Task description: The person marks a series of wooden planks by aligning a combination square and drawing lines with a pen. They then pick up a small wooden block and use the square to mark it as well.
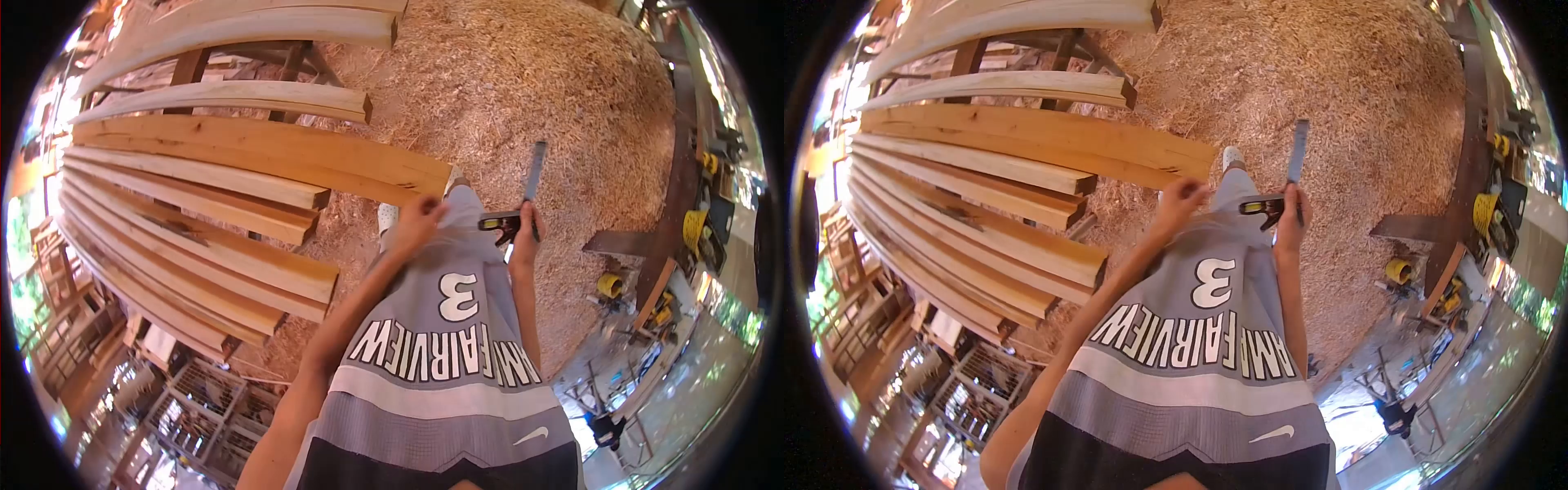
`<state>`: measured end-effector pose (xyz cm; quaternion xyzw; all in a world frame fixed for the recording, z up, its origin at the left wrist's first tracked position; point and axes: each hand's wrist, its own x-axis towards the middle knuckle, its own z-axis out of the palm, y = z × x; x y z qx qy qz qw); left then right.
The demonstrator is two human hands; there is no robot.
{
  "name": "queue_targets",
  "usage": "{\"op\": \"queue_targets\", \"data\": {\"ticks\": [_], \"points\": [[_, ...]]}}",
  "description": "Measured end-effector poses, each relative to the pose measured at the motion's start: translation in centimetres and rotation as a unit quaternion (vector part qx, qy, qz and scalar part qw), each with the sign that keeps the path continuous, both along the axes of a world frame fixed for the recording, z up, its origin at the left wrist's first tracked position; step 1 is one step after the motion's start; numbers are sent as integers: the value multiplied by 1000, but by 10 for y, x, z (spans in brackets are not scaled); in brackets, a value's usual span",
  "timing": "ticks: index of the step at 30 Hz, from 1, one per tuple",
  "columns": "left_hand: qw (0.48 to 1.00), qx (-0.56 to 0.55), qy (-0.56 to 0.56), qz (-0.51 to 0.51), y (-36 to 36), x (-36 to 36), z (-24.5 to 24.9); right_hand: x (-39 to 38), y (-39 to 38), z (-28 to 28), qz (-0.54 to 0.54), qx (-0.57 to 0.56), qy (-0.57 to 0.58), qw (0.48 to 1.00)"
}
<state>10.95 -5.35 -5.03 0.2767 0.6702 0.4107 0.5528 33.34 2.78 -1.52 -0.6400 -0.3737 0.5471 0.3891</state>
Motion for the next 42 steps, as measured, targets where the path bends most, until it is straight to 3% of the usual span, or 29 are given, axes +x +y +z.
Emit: {"op": "queue_targets", "data": {"ticks": [2,3,5,7,8,9,10,11,12,13,15,16,18,19,21,23,25,27,28,30,33,36,38,40,42], "points": [[973,-154,-96,144,-28,-19,-9,20,24,17,-45,-50,14,998],[971,-161,-94,149,-33,-16,-6,32,32,16,-41,-58,16,997],[895,-92,-298,318,-31,-12,-1,56,63,10,-28,-88,43,995],[902,-63,-285,319,-35,-1,1,67,83,25,-21,-117,51,992],[974,-129,-5,185,-41,6,4,71,95,32,5,-158,27,987],[943,-184,275,35,-35,10,11,72,112,37,34,-193,4,981],[943,-183,275,51,-30,14,-4,75,123,39,61,-192,7,979],[919,-127,-61,368,-29,20,-37,77,131,40,75,-189,6,979],[697,-33,-384,604,-25,24,-64,77,140,40,123,-178,14,976],[689,-23,-383,615,-17,25,-75,77,149,37,173,-168,22,970],[650,196,-509,529,-9,22,-89,70,160,29,202,-157,6,967],[647,211,-499,537,-6,22,-97,67,164,24,208,-144,-12,967],[733,160,-371,548,4,21,-97,75,173,7,251,-131,-7,959],[734,169,-364,549,9,20,-78,78,175,4,272,-118,-9,955],[762,118,-204,604,26,24,-16,76,171,5,254,-131,-33,958],[785,61,-149,599,35,25,27,91,162,-6,236,-134,1,963],[798,17,-88,595,51,20,51,113,163,-49,239,-150,-4,959],[797,-11,83,598,69,20,64,132,159,-90,213,-161,3,964],[794,-8,85,602,70,19,64,131,157,-90,215,-175,-11,961],[800,-104,96,583,71,15,65,126,152,-85,230,-185,-37,955],[756,-12,29,653,55,24,60,123,159,-81,269,-154,-127,942],[753,-72,77,650,28,28,19,124,159,-80,337,-82,-228,910],[749,-111,106,644,31,23,11,116,160,-84,333,-83,-191,919],[824,-230,207,474,45,21,44,124,157,-97,331,-131,-161,921],[799,-262,306,446,60,24,43,134,169,-117,387,-165,-216,881]]}}
